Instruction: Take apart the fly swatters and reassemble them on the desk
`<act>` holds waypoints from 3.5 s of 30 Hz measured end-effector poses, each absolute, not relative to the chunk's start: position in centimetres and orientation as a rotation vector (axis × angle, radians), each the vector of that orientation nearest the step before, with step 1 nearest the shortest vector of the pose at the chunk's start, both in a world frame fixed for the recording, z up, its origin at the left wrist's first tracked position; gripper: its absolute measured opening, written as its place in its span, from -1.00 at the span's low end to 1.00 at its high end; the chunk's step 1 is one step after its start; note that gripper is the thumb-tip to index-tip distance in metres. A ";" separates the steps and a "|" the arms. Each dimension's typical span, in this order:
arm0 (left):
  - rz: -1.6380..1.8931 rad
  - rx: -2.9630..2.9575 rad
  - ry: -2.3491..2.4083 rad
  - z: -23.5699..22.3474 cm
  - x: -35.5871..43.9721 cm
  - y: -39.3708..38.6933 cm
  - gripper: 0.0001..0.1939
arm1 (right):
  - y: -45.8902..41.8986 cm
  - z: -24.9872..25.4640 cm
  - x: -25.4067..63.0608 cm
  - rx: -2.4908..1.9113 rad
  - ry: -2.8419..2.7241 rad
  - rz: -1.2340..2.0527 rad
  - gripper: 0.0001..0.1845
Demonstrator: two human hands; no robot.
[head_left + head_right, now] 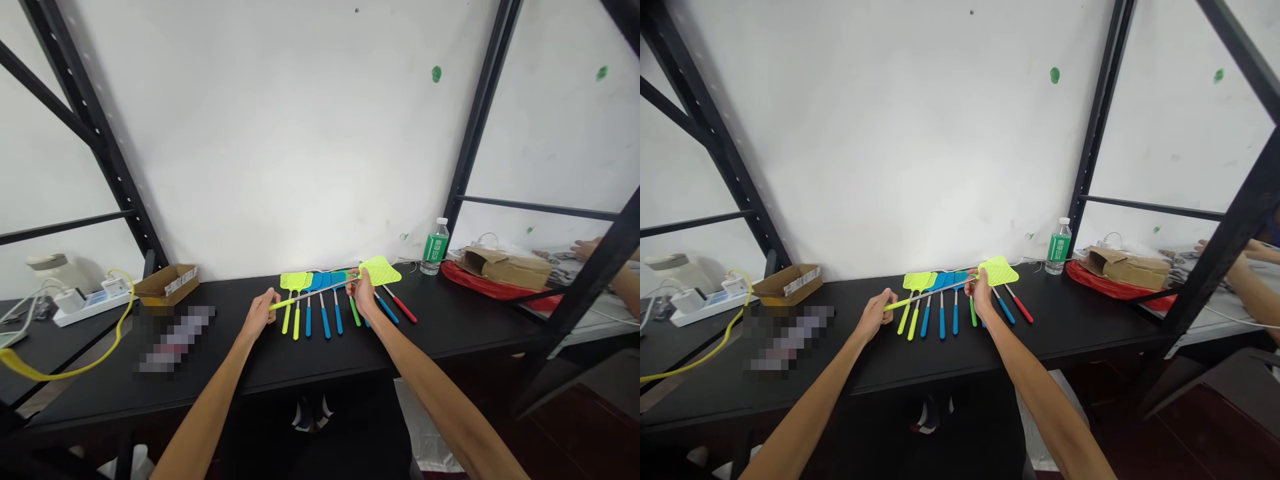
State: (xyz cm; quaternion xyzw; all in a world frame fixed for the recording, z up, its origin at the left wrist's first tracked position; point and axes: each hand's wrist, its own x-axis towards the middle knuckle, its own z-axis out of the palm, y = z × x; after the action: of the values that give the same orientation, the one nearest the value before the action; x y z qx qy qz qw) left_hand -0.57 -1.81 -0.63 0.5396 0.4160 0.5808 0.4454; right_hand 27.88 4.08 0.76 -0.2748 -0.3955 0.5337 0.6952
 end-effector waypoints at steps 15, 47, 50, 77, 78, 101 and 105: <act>1.465 1.311 0.947 -0.3 -0.1 -2.0 -0.50 | 0.7 1.8 18.0 -0.523 -1.141 1.264 -0.44; 0.632 1.863 2.634 0.9 0.3 -6.1 -0.60 | -8.2 -1.3 26.7 -1.105 -2.186 -0.082 -0.71; 0.642 1.942 2.576 0.9 0.5 -6.1 -0.55 | -8.0 -1.4 26.6 -1.130 -2.217 -0.045 -0.61; 0.852 2.566 1.789 -0.3 0.4 -5.5 -0.66 | -8.1 -1.4 27.0 -1.172 -2.269 0.068 -0.53; 0.849 2.566 1.775 -0.3 0.4 -5.5 -0.64 | -8.2 -1.4 27.0 -1.167 -2.262 0.068 -0.54; 0.722 2.498 1.717 -0.6 0.2 -5.4 -0.51 | -1.8 -3.2 37.0 -1.850 -2.120 -0.136 -0.44; 0.720 2.513 1.701 -1.0 0.4 -5.6 -0.47 | -3.2 -3.4 33.0 -1.679 -2.233 -0.120 -0.47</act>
State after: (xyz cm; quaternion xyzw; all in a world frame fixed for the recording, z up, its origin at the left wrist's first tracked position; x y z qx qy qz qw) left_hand 0.40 -5.56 -0.99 0.8057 0.5453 0.2310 0.0116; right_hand 32.99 -3.16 -3.43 -0.5915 -0.7866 -0.0423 0.1719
